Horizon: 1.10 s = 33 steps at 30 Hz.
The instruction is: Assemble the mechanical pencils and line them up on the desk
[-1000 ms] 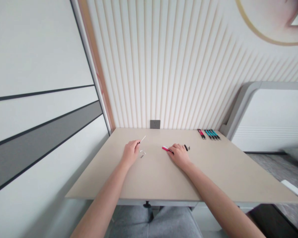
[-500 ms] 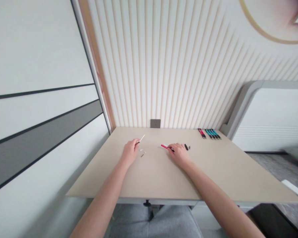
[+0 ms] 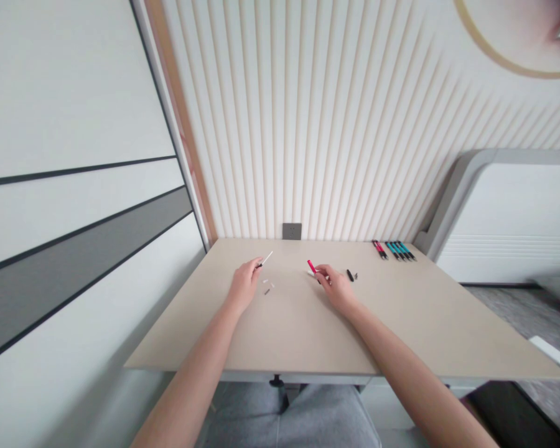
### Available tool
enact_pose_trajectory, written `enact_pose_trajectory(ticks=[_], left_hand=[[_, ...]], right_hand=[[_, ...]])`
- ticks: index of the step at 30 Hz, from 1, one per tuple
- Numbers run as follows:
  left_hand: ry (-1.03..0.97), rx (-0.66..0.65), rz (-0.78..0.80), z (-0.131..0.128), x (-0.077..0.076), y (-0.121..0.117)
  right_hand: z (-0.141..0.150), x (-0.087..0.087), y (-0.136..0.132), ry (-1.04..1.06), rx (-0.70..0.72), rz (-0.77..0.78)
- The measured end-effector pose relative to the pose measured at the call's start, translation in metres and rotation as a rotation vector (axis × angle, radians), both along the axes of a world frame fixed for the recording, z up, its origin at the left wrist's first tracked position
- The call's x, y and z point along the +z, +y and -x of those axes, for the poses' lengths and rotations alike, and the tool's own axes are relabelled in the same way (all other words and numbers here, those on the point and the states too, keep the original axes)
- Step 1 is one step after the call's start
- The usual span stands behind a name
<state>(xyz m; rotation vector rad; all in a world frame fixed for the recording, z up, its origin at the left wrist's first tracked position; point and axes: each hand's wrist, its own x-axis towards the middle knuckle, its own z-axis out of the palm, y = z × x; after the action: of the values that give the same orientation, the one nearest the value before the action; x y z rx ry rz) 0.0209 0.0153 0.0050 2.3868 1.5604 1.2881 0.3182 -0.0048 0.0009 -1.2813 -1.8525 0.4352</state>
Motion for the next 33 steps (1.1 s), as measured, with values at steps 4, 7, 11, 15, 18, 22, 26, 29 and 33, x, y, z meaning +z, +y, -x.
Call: enact_pose_trajectory(ticks=[4,7,11,15,18,22,26,29,33], left_hand=[[0.026,0.002,-0.022,-0.002,0.003,-0.003],[0.013,0.01,-0.029,-0.003,0.006,-0.006],[0.0,0.027,-0.033,-0.003,0.007,-0.006],[-0.007,0.039,-0.041,-0.002,0.004,-0.003],[-0.016,0.032,-0.041,-0.001,0.004,-0.003],[-0.014,0.016,-0.01,-0.002,0.008,-0.007],[0.014,0.002,0.008,-0.002,0.01,-0.008],[0.04,-0.014,-0.001,-0.001,0.007,-0.005],[0.094,-0.034,-0.019,0.001,0.004,-0.003]], right_hand=[[0.0,-0.002,0.004,0.099,0.027,-0.01],[0.001,-0.005,0.007,0.244,0.044,0.019],[0.001,-0.008,0.008,0.418,0.087,0.069],[0.001,-0.007,0.006,0.412,0.084,0.079],[0.001,-0.006,0.005,0.362,0.087,0.049],[0.002,-0.005,0.002,0.263,0.082,-0.005],[0.002,-0.002,-0.002,0.188,0.088,-0.051],[0.003,0.0,-0.004,0.166,0.106,-0.048],[0.004,0.003,-0.008,0.147,0.131,-0.026]])
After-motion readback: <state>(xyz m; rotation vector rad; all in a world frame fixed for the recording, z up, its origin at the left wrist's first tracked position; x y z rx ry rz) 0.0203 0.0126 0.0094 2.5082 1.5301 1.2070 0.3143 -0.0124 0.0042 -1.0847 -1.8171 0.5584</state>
